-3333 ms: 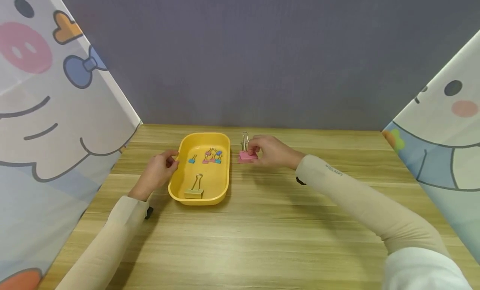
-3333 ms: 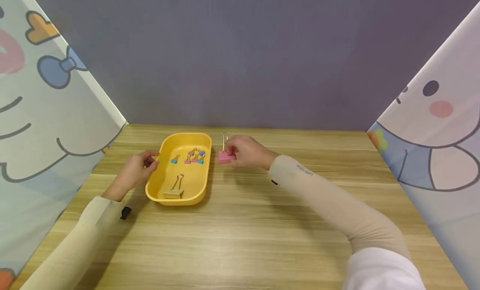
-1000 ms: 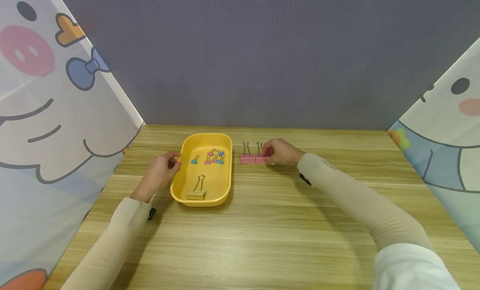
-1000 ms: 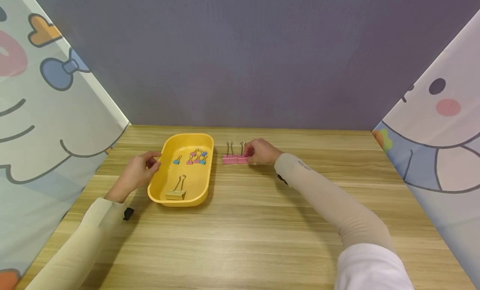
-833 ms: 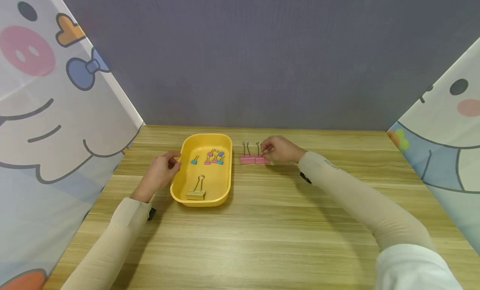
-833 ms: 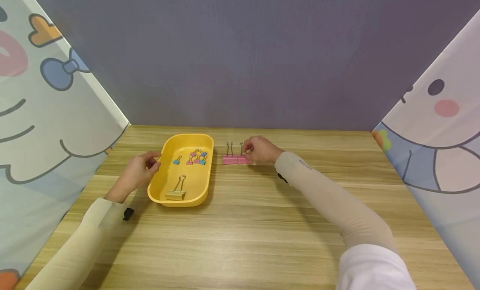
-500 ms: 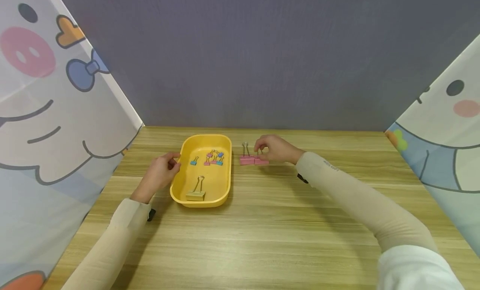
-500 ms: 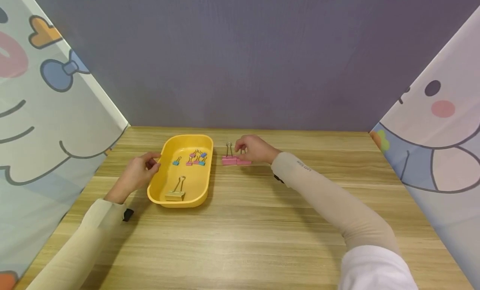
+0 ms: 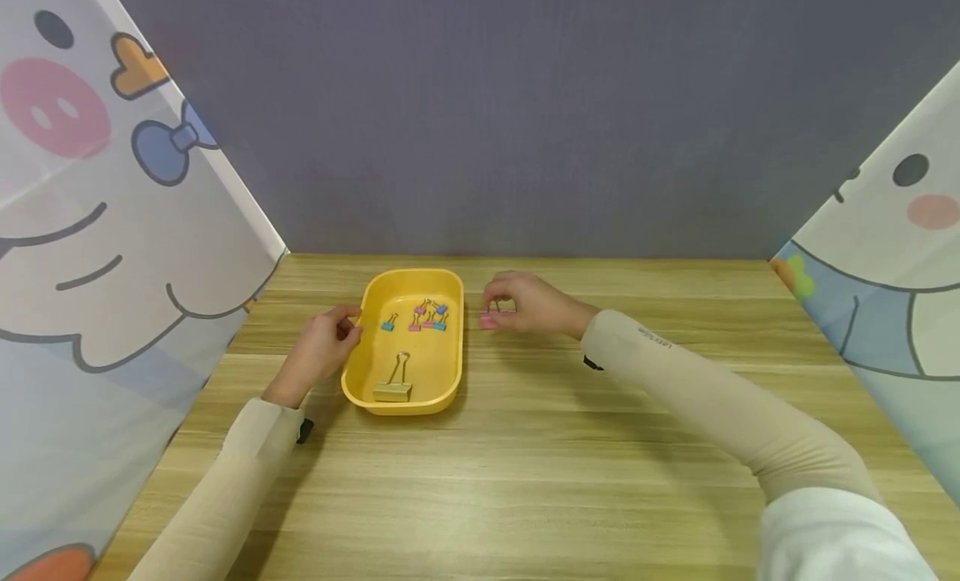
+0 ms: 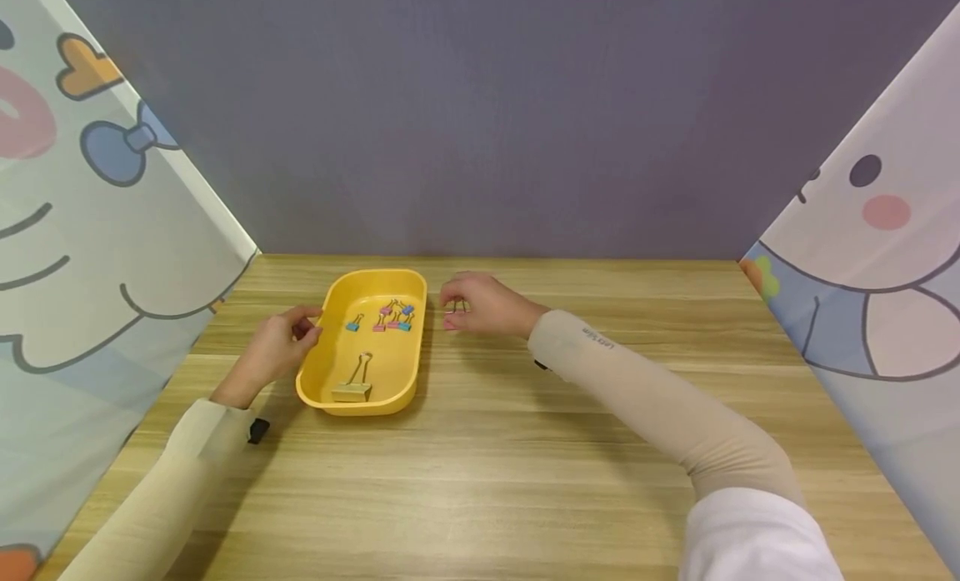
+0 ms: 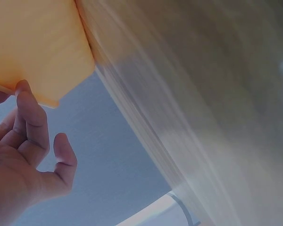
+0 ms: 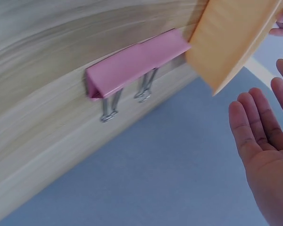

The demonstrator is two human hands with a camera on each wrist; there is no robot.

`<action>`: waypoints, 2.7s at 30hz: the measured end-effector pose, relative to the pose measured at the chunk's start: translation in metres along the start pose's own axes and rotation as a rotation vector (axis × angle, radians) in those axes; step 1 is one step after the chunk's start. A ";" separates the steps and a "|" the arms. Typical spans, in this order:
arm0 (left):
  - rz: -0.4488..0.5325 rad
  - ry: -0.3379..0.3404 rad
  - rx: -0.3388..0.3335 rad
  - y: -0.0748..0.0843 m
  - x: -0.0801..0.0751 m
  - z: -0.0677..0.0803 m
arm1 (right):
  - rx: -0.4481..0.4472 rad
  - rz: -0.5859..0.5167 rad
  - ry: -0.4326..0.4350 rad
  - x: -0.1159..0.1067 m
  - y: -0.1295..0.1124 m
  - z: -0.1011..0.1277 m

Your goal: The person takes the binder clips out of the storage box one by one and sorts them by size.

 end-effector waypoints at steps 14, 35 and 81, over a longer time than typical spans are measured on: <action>0.008 0.003 0.006 0.002 0.000 0.000 | -0.049 -0.003 -0.018 0.014 -0.017 -0.008; -0.014 -0.008 -0.007 0.000 -0.001 -0.002 | -0.115 0.038 -0.050 0.024 -0.042 -0.016; -0.027 0.003 -0.002 0.002 -0.002 -0.004 | -0.090 -0.098 -0.322 0.119 -0.078 -0.066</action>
Point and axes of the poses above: each hand's wrist, its own z-axis away from the middle knuckle, its own x-axis out of the palm, y = z × x, the point moved 8 cm from there along -z, towards the middle knuckle, and after that the axes turned 8 degrees about -x, right-handed, at the moved point
